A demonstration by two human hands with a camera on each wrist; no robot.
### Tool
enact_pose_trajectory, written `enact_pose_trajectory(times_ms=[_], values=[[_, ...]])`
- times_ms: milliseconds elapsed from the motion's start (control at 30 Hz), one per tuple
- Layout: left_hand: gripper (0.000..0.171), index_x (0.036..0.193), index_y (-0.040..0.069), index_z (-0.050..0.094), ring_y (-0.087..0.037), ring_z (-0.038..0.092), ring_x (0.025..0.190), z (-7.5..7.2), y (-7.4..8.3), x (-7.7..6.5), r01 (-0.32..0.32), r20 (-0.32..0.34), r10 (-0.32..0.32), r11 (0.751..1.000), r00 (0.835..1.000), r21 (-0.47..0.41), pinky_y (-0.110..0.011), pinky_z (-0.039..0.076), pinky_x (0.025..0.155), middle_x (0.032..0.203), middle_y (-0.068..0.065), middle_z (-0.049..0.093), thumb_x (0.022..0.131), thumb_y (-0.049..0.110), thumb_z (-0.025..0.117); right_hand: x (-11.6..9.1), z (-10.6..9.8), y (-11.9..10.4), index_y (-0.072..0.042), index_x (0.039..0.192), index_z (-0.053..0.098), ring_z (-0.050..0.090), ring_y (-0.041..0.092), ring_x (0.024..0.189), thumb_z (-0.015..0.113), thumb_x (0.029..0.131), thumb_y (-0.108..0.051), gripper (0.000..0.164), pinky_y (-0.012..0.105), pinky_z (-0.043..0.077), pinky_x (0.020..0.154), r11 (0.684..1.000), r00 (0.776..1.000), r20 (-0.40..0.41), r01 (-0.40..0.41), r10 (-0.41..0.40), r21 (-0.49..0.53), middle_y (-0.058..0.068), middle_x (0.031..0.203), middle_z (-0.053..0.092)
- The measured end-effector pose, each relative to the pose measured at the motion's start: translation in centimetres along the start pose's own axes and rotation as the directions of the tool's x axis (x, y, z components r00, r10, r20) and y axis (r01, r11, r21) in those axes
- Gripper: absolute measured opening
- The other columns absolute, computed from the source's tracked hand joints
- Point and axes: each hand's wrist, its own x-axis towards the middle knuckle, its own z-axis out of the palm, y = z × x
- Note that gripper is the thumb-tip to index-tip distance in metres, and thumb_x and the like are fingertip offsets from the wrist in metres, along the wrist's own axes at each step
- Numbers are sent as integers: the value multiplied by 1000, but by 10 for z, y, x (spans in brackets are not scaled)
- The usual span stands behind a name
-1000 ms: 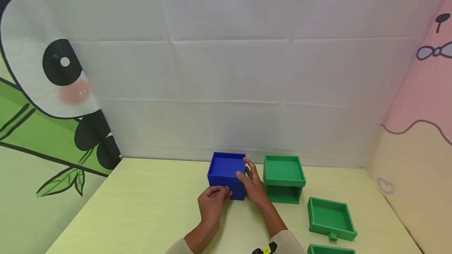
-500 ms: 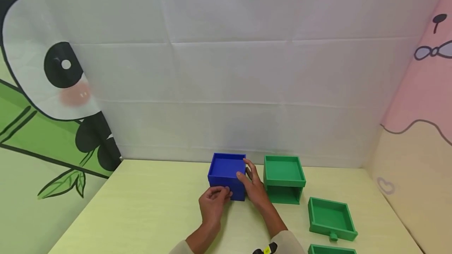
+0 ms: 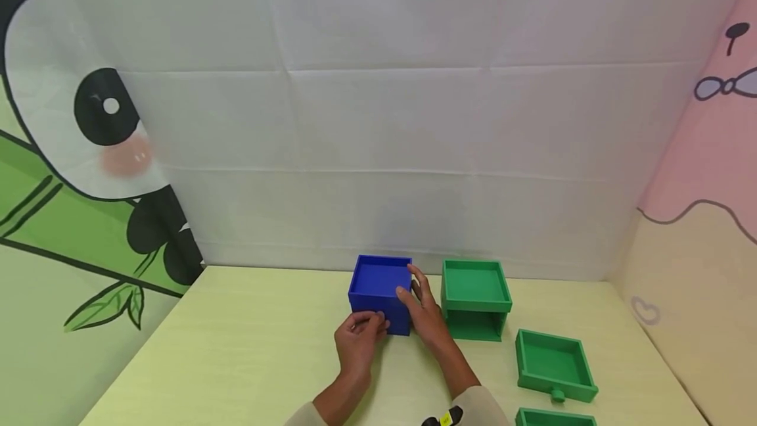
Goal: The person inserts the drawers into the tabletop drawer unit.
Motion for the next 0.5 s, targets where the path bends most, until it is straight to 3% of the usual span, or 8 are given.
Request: enact_pose_trajectory(times_ms=[333, 500], values=[[17, 93, -5, 65, -28, 72, 72, -2, -1, -2, -14, 7, 14, 1000, 1000, -8, -37, 60, 67, 81, -20, 72, 85, 6, 76, -3, 5, -3, -29, 158, 18, 23, 48, 145, 47, 106, -35, 60, 75, 34, 98, 1000, 1000, -9, 12, -12, 4, 22, 162, 18], [18, 94, -5, 65, -28, 72, 73, -2, -2, -3, -19, 17, 19, 1000, 1000, 2, -36, 60, 65, 82, -20, 71, 86, 6, 76, -3, 8, -4, -27, 159, 19, 23, 42, 146, 45, 106, -34, 59, 68, 34, 104, 996, 998, -44, 44, -48, -72, 20, 162, 22]])
